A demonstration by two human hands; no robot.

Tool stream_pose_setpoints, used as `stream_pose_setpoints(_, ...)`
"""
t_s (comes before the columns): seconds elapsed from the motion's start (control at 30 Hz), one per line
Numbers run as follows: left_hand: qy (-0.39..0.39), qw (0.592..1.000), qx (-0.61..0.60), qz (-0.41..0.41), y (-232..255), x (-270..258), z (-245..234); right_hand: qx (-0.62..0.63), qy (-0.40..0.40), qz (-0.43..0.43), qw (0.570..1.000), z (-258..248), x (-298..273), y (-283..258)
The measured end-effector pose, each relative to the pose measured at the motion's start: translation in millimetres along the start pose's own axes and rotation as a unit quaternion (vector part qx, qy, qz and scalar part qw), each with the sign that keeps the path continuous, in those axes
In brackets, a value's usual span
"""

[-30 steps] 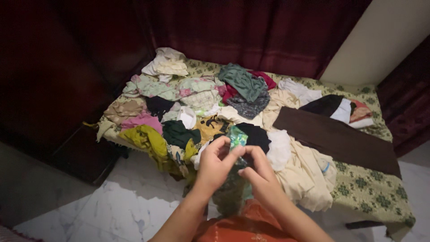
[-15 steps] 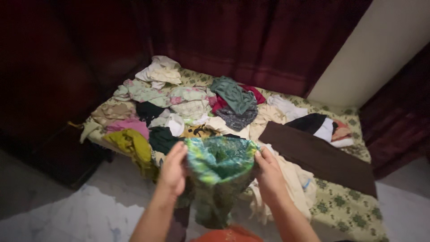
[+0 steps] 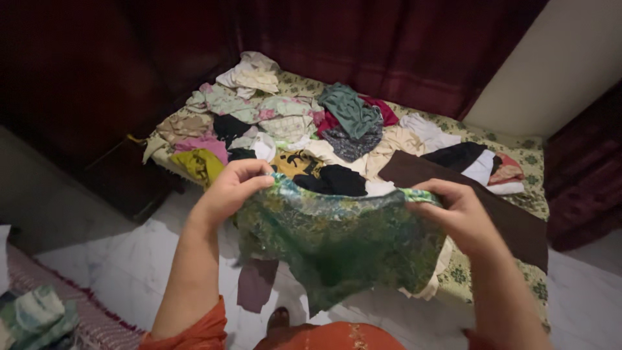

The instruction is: The person folds several items of clothing including a floral patterned garment, a pair of light-colored shorts, and a black garment by hand on a bed.

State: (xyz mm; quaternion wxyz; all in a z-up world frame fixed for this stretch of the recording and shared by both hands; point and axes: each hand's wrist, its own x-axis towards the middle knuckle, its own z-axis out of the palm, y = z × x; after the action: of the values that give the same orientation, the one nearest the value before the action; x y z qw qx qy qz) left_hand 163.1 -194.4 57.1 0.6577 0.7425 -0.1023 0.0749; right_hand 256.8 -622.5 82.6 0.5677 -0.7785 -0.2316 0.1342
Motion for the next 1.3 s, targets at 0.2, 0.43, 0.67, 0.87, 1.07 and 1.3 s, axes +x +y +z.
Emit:
stream_pose_setpoints(0.2,0.036,0.999,-0.035,0.003,4.0,-22.6,42.5,0.009,0.055,0.001,0.998,1.3,-26.4,31.7)
stream_pose_setpoints(0.43,-0.005,0.999,-0.022,-0.033,-17.7,-37.8,73.2,0.006,-0.037,0.083,0.996,-21.6,-51.9,49.0)
stream_pose_setpoints(0.67,0.047,0.997,-0.051,-0.015,-31.7,-37.2,108.4,-0.056,0.158,0.058,0.984,-7.0,-61.1,62.5)
stream_pose_setpoints(0.87,0.041,0.989,-0.140,-0.036,-17.1,-42.4,151.8,0.140,0.161,-0.011,0.977,27.2,-67.9,59.1)
stream_pose_setpoints(1.07,0.203,0.969,-0.140,-0.015,-18.2,-35.7,219.4,0.278,0.210,-0.026,0.937,83.9,-58.6,40.2)
stream_pose_setpoints(1.3,0.177,0.976,-0.124,0.005,-1.6,-26.6,218.8,0.216,0.261,-0.047,0.940,114.5,-48.2,17.6)
